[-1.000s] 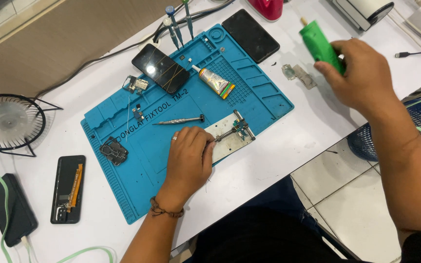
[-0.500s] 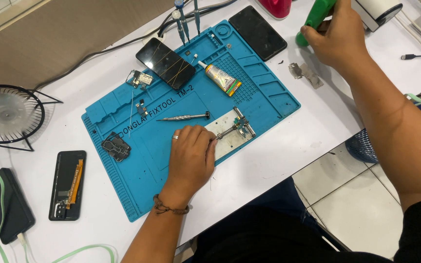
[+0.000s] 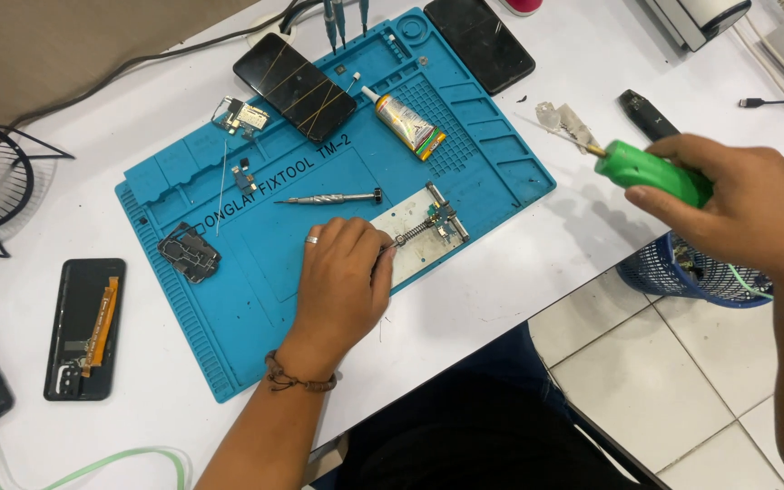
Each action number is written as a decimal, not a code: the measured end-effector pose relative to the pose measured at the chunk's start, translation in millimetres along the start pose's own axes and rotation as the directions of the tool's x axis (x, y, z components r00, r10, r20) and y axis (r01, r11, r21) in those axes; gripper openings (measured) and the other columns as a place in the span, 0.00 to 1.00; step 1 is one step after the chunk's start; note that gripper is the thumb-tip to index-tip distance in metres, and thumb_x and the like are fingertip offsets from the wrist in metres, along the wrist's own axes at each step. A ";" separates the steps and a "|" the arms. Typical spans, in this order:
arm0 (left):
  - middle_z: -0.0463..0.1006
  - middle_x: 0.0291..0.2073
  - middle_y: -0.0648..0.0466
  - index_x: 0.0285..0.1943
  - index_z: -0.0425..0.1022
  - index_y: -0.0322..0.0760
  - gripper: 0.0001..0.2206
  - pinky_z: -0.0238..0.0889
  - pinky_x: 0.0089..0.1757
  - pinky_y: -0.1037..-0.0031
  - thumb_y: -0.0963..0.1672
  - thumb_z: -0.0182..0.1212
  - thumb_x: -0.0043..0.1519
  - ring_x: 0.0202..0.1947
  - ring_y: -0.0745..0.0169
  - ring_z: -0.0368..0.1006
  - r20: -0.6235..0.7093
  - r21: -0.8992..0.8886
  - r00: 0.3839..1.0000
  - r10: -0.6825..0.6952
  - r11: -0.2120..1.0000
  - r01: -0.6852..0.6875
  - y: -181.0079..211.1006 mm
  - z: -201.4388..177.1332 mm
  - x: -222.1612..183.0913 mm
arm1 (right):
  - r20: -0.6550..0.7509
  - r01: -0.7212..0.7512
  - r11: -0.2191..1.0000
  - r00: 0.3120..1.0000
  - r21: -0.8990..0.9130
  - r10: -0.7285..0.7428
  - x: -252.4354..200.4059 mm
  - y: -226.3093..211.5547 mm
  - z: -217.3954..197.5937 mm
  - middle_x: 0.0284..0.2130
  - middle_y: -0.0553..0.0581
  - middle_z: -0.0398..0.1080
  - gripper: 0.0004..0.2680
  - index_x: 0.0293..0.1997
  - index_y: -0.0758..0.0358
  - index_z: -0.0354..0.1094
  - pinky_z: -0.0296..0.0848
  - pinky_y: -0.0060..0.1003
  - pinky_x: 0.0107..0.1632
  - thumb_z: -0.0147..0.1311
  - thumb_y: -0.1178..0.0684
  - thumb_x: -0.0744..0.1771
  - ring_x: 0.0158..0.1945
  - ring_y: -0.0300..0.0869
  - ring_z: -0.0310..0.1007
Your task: Using a heat gun and tweezers to desolder or reflow a component on a mobile phone motherboard
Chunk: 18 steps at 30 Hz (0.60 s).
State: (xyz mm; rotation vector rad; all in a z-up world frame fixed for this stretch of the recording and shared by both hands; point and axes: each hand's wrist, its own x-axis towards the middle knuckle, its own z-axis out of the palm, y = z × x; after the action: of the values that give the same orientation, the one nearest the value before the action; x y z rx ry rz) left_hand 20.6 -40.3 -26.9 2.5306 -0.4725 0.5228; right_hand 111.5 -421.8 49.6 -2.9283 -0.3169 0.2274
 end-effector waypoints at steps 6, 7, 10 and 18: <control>0.73 0.33 0.53 0.38 0.74 0.37 0.03 0.56 0.42 0.62 0.41 0.59 0.65 0.36 0.54 0.65 -0.006 0.004 1.000 0.007 1.000 -0.007 -0.8 0.8 -0.6 | -0.058 -0.111 0.914 0.994 -0.391 0.096 -33.1 31.6 19.8 0.17 0.48 0.76 0.18 0.55 0.34 0.74 0.73 0.37 0.35 0.51 0.25 0.64 0.30 0.43 0.80; 0.73 0.33 0.53 0.38 0.75 0.37 0.03 0.56 0.42 0.62 0.41 0.59 0.65 0.36 0.54 0.65 -0.006 -0.001 1.000 0.003 1.000 -0.003 -0.8 0.9 -0.8 | -0.057 -0.121 0.906 0.993 -0.406 0.107 -35.9 32.8 20.3 0.18 0.47 0.77 0.19 0.55 0.33 0.75 0.73 0.36 0.37 0.51 0.25 0.64 0.31 0.43 0.80; 0.73 0.34 0.53 0.39 0.75 0.37 0.03 0.57 0.43 0.61 0.41 0.58 0.66 0.37 0.54 0.66 0.000 -0.001 1.000 -0.004 1.000 0.004 -0.3 0.1 -0.7 | -0.037 -0.128 0.893 0.992 -0.433 0.124 -36.0 32.6 19.4 0.19 0.46 0.77 0.18 0.54 0.28 0.75 0.73 0.35 0.37 0.50 0.24 0.64 0.33 0.42 0.80; 0.73 0.33 0.53 0.39 0.75 0.37 0.03 0.57 0.42 0.62 0.41 0.59 0.65 0.37 0.55 0.66 0.003 -0.006 1.000 -0.010 1.000 0.010 -0.5 0.3 -1.4 | -0.020 -0.109 0.825 0.993 -0.555 0.118 -27.6 37.9 22.8 0.16 0.43 0.77 0.21 0.57 0.25 0.73 0.73 0.31 0.33 0.45 0.20 0.64 0.28 0.37 0.81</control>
State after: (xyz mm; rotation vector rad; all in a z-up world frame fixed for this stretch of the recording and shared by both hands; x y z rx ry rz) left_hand 19.7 -39.8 -27.9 2.5273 -0.4616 0.5132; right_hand 88.4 -460.5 23.5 -3.5347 -0.2400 0.1998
